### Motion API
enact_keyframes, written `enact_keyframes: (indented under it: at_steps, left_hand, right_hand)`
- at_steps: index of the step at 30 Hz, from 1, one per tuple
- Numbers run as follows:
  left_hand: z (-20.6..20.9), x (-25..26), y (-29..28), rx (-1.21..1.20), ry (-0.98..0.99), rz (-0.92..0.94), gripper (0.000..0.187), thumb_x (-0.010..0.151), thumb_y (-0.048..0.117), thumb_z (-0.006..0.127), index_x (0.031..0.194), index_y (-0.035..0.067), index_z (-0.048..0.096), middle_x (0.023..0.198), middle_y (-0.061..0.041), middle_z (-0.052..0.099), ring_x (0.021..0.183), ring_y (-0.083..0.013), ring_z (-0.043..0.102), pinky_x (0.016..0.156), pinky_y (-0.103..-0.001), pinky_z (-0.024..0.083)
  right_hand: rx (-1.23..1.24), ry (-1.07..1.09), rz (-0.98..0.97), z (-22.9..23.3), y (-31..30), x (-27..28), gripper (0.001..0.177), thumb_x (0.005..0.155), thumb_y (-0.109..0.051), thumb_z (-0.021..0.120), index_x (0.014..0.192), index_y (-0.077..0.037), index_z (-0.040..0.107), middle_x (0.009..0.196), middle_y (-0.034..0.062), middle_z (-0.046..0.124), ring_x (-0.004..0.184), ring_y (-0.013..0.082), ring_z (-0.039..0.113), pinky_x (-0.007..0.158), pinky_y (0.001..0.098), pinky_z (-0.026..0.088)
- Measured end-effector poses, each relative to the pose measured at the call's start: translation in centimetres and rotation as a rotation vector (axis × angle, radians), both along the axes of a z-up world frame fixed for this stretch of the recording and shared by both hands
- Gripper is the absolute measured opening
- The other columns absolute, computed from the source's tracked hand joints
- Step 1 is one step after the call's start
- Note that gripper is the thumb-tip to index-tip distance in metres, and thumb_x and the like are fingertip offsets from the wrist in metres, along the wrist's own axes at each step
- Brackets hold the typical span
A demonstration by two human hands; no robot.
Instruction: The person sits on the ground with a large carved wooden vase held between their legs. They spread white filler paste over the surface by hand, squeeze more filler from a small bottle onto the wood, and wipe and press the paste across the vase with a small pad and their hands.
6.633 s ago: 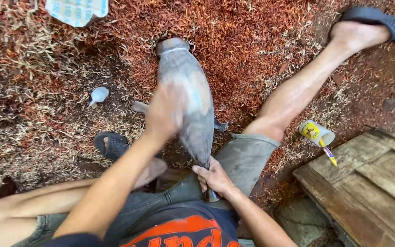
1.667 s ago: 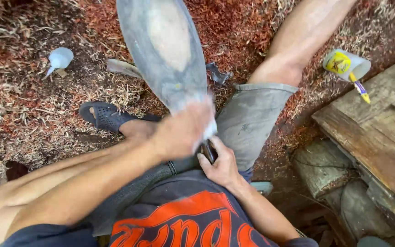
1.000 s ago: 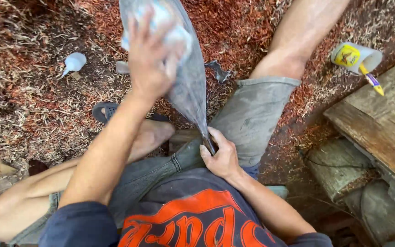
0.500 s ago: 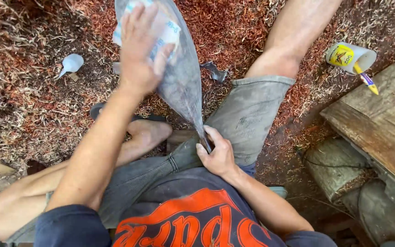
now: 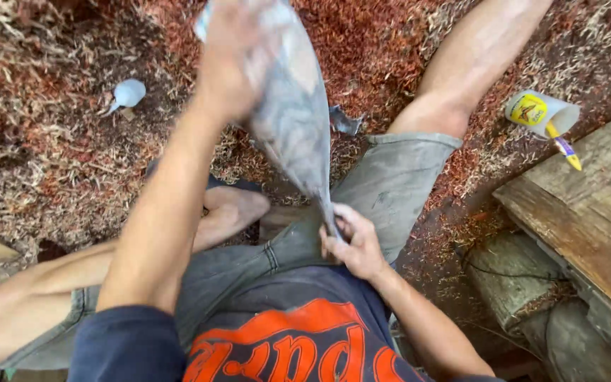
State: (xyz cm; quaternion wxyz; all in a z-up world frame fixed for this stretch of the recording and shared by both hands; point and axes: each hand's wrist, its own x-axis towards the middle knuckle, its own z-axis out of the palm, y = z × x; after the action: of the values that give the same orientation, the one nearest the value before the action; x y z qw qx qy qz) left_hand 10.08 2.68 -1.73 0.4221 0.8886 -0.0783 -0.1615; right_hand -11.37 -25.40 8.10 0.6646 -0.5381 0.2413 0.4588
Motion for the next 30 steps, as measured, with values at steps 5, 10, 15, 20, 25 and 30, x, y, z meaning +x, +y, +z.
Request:
enact_keyframes:
  at_steps: [5, 10, 15, 20, 25, 30]
  left_hand:
    - [5.6, -9.0, -5.2, -0.022, -0.191, -0.501, 0.040, 0.086, 0.026, 0.062, 0.120, 0.005, 0.069, 0.130, -0.021, 0.064, 0.126, -0.0416, 0.058, 0.113, -0.054, 0.041]
    - [-0.6, -3.8, -1.3, -0.012, -0.179, -0.264, 0.046, 0.092, 0.032, 0.063, 0.130, 0.007, 0.068, 0.142, -0.020, 0.060, 0.127, -0.0411, 0.055, 0.108, -0.052, 0.043]
    - [0.8, -5.7, -1.9, 0.106, -0.012, -0.184, 0.038, 0.093, 0.027, 0.063, 0.124, 0.006, 0.068, 0.140, -0.020, 0.060, 0.137, -0.0402, 0.051, 0.128, -0.053, 0.032]
    - [2.3, -10.0, -2.0, -0.061, -0.178, -0.300, 0.053, 0.088, 0.033, 0.069, 0.135, 0.009, 0.064, 0.147, -0.019, 0.056, 0.139, -0.0391, 0.050, 0.121, -0.053, 0.035]
    - [-2.6, -2.7, 2.0, -0.090, -0.111, 0.055, 0.063, 0.108, 0.039, 0.068, 0.159, 0.008, 0.048, 0.165, -0.022, 0.046, 0.156, -0.0413, 0.041, 0.131, -0.050, 0.034]
    - [4.3, -13.5, -4.2, -0.150, 0.025, -0.384, 0.080, 0.087, 0.046, 0.074, 0.150, 0.004, 0.049, 0.155, -0.019, 0.050, 0.147, -0.0384, 0.044, 0.122, -0.050, 0.034]
  right_hand:
    - [0.361, 0.225, -0.289, -0.6, -1.9, -2.7, 0.057, 0.086, -0.009, 0.071, 0.137, 0.006, 0.050, 0.092, 0.0112, 0.066, 0.075, 0.0208, 0.067, 0.072, 0.0340, 0.055]
    - [0.320, 0.175, -0.225, -0.4, -1.3, -2.5, 0.056, 0.089, -0.009, 0.071, 0.139, 0.005, 0.052, 0.092, 0.0109, 0.067, 0.079, 0.0197, 0.068, 0.073, 0.0322, 0.053]
    - [-0.002, 0.036, 0.127, 0.5, 0.4, -1.1, 0.038, 0.097, -0.006, 0.059, 0.134, -0.001, 0.055, 0.095, 0.0039, 0.068, 0.087, 0.0115, 0.065, 0.081, 0.0301, 0.054]
    - [-0.321, -0.071, 0.324, -0.1, 1.9, -0.7, 0.014, 0.102, -0.014, 0.061, 0.102, -0.001, 0.062, 0.073, 0.0001, 0.065, 0.067, 0.0090, 0.063, 0.062, 0.0277, 0.053]
    - [-0.263, -0.004, 0.177, -0.4, 2.0, -1.6, 0.014, 0.099, -0.014, 0.065, 0.104, -0.002, 0.066, 0.070, -0.0008, 0.061, 0.062, 0.0070, 0.058, 0.055, 0.0253, 0.049]
    - [-0.287, -0.038, 0.239, -1.4, 1.1, -2.4, 0.017, 0.100, -0.013, 0.068, 0.110, 0.000, 0.069, 0.070, 0.0008, 0.065, 0.061, 0.0070, 0.058, 0.055, 0.0246, 0.047]
